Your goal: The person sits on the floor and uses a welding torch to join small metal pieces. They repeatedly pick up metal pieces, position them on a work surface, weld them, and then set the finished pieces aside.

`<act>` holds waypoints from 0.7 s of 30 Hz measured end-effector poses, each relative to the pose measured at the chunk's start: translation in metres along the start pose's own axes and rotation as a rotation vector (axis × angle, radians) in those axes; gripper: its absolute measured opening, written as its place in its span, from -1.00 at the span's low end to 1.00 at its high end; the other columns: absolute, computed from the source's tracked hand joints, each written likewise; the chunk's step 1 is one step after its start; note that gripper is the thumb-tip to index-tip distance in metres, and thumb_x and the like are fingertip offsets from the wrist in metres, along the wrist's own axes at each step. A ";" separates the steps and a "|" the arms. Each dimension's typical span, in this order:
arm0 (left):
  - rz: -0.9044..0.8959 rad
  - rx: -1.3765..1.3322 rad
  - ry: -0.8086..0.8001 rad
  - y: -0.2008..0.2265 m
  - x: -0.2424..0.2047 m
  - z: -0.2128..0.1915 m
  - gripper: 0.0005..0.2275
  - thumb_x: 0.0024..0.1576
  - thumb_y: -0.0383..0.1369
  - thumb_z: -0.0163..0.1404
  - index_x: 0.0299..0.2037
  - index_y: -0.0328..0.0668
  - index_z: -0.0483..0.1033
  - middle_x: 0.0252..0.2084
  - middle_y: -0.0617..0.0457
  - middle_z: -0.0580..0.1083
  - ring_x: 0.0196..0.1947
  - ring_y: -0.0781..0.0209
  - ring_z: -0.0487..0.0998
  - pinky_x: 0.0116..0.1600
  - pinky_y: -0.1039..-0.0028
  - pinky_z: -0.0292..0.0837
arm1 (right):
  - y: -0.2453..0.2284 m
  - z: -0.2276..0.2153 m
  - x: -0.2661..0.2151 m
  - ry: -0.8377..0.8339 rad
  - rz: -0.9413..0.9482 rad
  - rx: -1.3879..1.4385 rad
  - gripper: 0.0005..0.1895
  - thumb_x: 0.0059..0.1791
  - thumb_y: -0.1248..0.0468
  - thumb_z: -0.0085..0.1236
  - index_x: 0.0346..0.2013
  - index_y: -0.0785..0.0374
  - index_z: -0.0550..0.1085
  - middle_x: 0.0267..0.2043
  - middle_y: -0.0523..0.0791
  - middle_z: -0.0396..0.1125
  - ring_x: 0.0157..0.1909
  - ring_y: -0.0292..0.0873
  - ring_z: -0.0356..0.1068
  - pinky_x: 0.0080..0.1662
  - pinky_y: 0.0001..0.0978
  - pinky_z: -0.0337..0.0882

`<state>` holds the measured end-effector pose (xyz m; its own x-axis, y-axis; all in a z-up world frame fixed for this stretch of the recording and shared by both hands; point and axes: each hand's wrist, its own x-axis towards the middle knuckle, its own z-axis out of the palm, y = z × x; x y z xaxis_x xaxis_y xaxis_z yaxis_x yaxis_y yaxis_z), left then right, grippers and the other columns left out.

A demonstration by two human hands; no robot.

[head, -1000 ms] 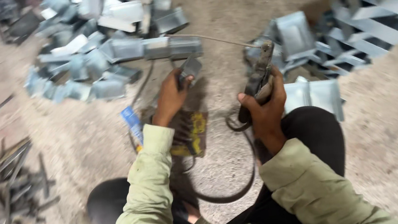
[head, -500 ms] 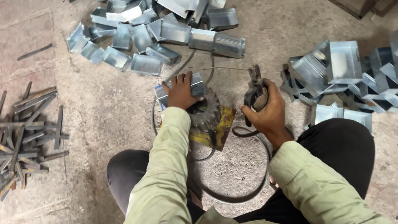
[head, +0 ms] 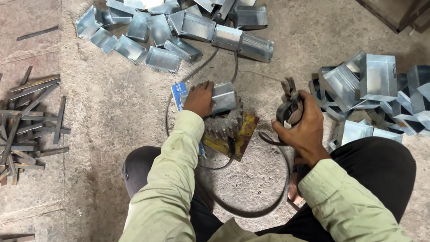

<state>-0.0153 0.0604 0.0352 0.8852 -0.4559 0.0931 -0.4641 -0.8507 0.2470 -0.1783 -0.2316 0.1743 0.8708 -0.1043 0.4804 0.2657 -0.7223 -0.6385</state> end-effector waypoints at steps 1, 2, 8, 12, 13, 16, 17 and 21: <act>-0.040 0.047 -0.016 0.002 -0.001 -0.003 -0.31 -0.10 -0.33 0.30 0.24 -0.37 0.27 0.25 -0.24 0.36 0.27 -0.19 0.33 0.29 -0.06 0.22 | -0.001 -0.002 -0.001 -0.010 -0.012 -0.013 -0.19 -0.29 0.16 0.47 0.12 0.46 0.33 -0.10 0.15 0.39 -0.08 0.15 0.46 0.01 -0.08 0.45; -0.079 0.090 -0.037 0.005 -0.006 -0.006 -0.28 -0.09 -0.31 0.29 0.28 -0.35 0.23 0.28 -0.22 0.32 0.31 -0.16 0.28 0.30 -0.10 0.17 | -0.003 -0.004 -0.003 -0.036 0.008 0.004 -0.21 -0.29 0.15 0.47 0.10 0.44 0.34 -0.12 0.13 0.39 -0.11 0.13 0.47 -0.02 -0.11 0.46; -0.207 -0.032 -0.069 0.015 -0.037 -0.017 -0.39 -0.03 -0.28 0.28 0.25 -0.12 0.34 0.35 -0.08 0.30 0.39 -0.09 0.23 0.33 -0.07 0.20 | -0.009 -0.010 -0.009 -0.071 -0.025 0.054 -0.28 -0.29 0.15 0.48 0.05 0.39 0.38 -0.16 0.06 0.42 -0.19 0.04 0.50 -0.10 -0.19 0.48; -0.197 -0.107 -0.082 0.023 -0.043 -0.022 -0.44 -0.07 -0.26 0.31 0.15 -0.14 0.41 0.28 -0.15 0.35 0.22 -0.21 0.37 0.18 0.00 0.34 | -0.008 -0.011 -0.011 -0.068 -0.078 0.050 -0.27 -0.29 0.16 0.49 0.06 0.40 0.40 -0.13 0.05 0.43 -0.15 0.03 0.50 -0.06 -0.21 0.48; -0.216 -0.096 -0.104 0.025 -0.042 -0.025 -0.47 -0.04 -0.26 0.29 0.15 -0.13 0.43 0.21 -0.15 0.41 0.16 -0.21 0.43 0.16 0.02 0.38 | -0.008 -0.011 -0.011 -0.061 -0.108 0.054 -0.27 -0.28 0.17 0.48 0.07 0.41 0.40 -0.10 0.05 0.44 -0.13 0.04 0.51 -0.04 -0.21 0.49; -0.253 -0.082 -0.143 0.031 -0.040 -0.037 -0.54 0.01 -0.27 0.25 0.13 -0.11 0.46 0.04 -0.15 0.52 0.02 -0.22 0.55 0.08 0.07 0.47 | -0.007 -0.012 -0.012 -0.074 -0.109 0.064 -0.25 -0.27 0.16 0.48 0.10 0.43 0.39 -0.09 0.06 0.43 -0.12 0.03 0.50 -0.03 -0.22 0.48; -0.246 -0.090 -0.130 0.032 -0.040 -0.041 -0.55 0.01 -0.28 0.25 0.12 -0.11 0.47 0.01 -0.16 0.53 -0.01 -0.23 0.56 0.05 0.06 0.47 | -0.007 -0.012 -0.012 -0.063 -0.121 0.054 -0.25 -0.27 0.17 0.49 0.10 0.43 0.39 -0.09 0.06 0.42 -0.11 0.04 0.50 -0.02 -0.22 0.48; -0.251 -0.108 -0.145 0.030 -0.042 -0.047 -0.55 0.03 -0.26 0.24 0.13 -0.10 0.46 0.00 -0.18 0.53 -0.02 -0.22 0.56 0.05 0.06 0.46 | -0.005 -0.009 -0.014 -0.085 -0.035 0.155 -0.27 -0.26 0.17 0.45 0.10 0.41 0.39 -0.07 0.03 0.45 -0.10 0.00 0.53 -0.02 -0.24 0.50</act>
<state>-0.0643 0.0662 0.0842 0.9540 -0.2747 -0.1202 -0.2188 -0.9119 0.3471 -0.1956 -0.2328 0.1761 0.8901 -0.0179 0.4555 0.3512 -0.6101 -0.7103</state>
